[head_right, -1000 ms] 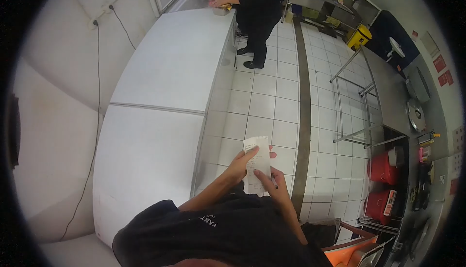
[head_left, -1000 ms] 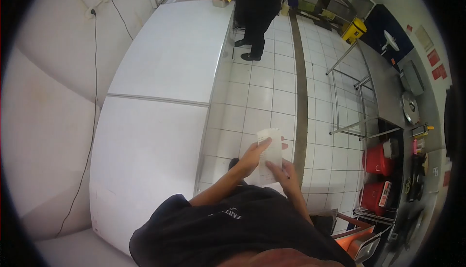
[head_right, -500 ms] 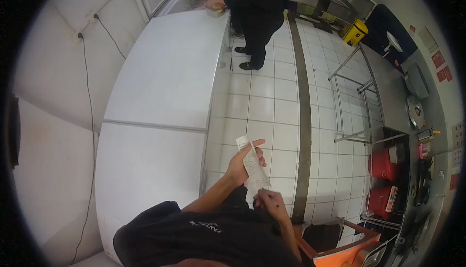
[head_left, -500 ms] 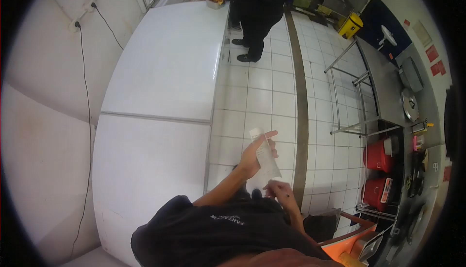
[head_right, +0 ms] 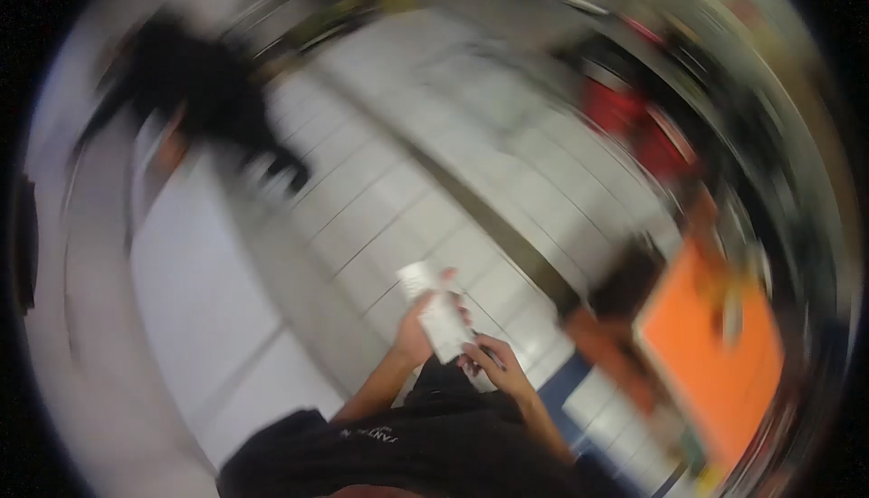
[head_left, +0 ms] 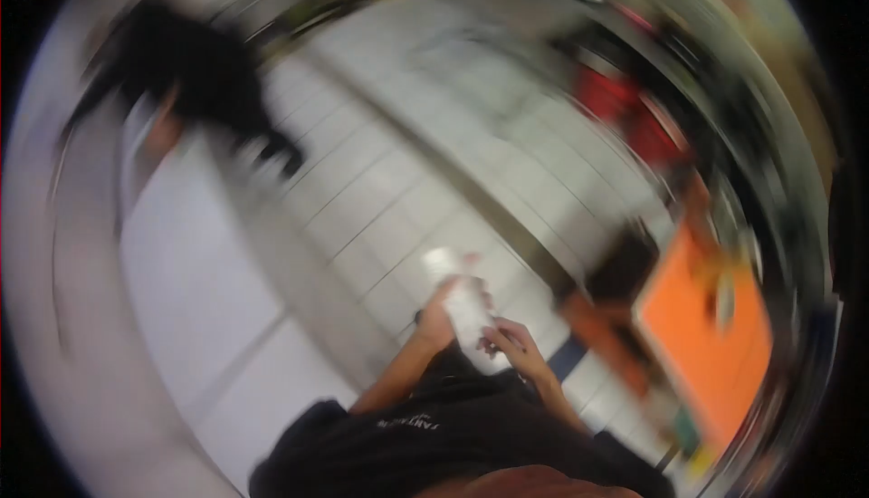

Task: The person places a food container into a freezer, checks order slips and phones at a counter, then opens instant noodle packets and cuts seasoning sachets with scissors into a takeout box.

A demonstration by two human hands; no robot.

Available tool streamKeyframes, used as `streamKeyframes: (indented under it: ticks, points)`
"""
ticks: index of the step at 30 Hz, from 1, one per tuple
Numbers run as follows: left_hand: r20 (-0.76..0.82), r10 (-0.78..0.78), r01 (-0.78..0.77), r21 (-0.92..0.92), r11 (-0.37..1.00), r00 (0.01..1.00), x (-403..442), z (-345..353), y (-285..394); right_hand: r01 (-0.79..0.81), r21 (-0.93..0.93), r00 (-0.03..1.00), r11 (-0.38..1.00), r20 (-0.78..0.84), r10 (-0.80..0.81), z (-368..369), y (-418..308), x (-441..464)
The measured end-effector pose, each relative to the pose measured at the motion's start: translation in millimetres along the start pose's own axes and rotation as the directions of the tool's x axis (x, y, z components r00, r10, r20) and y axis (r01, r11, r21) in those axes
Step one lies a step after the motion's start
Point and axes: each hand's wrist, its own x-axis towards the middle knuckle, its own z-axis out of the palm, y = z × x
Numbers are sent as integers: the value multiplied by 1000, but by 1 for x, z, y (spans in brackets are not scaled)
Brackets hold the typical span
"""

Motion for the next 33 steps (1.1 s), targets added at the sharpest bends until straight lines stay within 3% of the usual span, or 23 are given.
streamKeyframes:
  ticks: [3,4,6,8,10,12,14,16,18,20,22,24,26,28,30,32,33]
  points:
    - [65,-177,161,200,967,982,24,51,-65,114,108,990,988,-100,-103,-41,23,-73]
    - [97,-237,207,246,947,967,31,56,-95,216,172,939,961,-308,-155,-52,38,-101]
    - [150,-394,345,271,899,907,22,71,-153,210,87,953,974,-240,-184,-57,76,-165]
    - [160,-561,466,401,789,812,26,113,-240,317,83,875,945,-409,-257,-90,113,-239]
    - [141,-633,502,488,714,761,10,146,-327,257,304,821,918,-569,-41,-106,140,-321]
    - [133,-723,561,543,625,677,-13,183,-407,335,260,732,906,-677,-76,-123,186,-390]
    - [140,-771,579,581,572,621,-31,220,-474,320,284,565,904,-823,59,-133,205,-455]
    - [185,-841,613,608,504,508,-49,241,-548,343,290,461,893,-881,109,-140,218,-523]
    - [196,-879,626,635,452,435,-70,256,-610,432,316,289,845,-936,202,-150,242,-573]
    - [135,-944,691,650,314,302,-79,268,-665,472,282,203,835,-957,208,-171,263,-615]
    - [110,-962,698,669,257,250,-89,278,-717,509,138,-16,850,-985,169,-200,291,-649]
    - [62,-981,716,674,179,186,-95,285,-773,514,135,-62,847,-979,194,-232,319,-695]
    - [58,-987,716,681,150,151,-94,291,-831,646,115,-81,755,-973,218,-267,341,-750]
    - [58,-992,722,681,122,113,-96,299,-899,640,117,-133,759,-957,259,-292,360,-818]
    - [77,-994,748,656,105,73,-94,314,-973,746,32,-285,665,-887,362,-310,388,-884]
    - [76,-997,742,668,61,14,-100,338,-1053,708,2,-435,706,-786,439,-315,471,-937]
    - [51,-998,746,666,18,-21,-103,350,-1097,716,42,-508,696,-653,562,-309,524,-957]
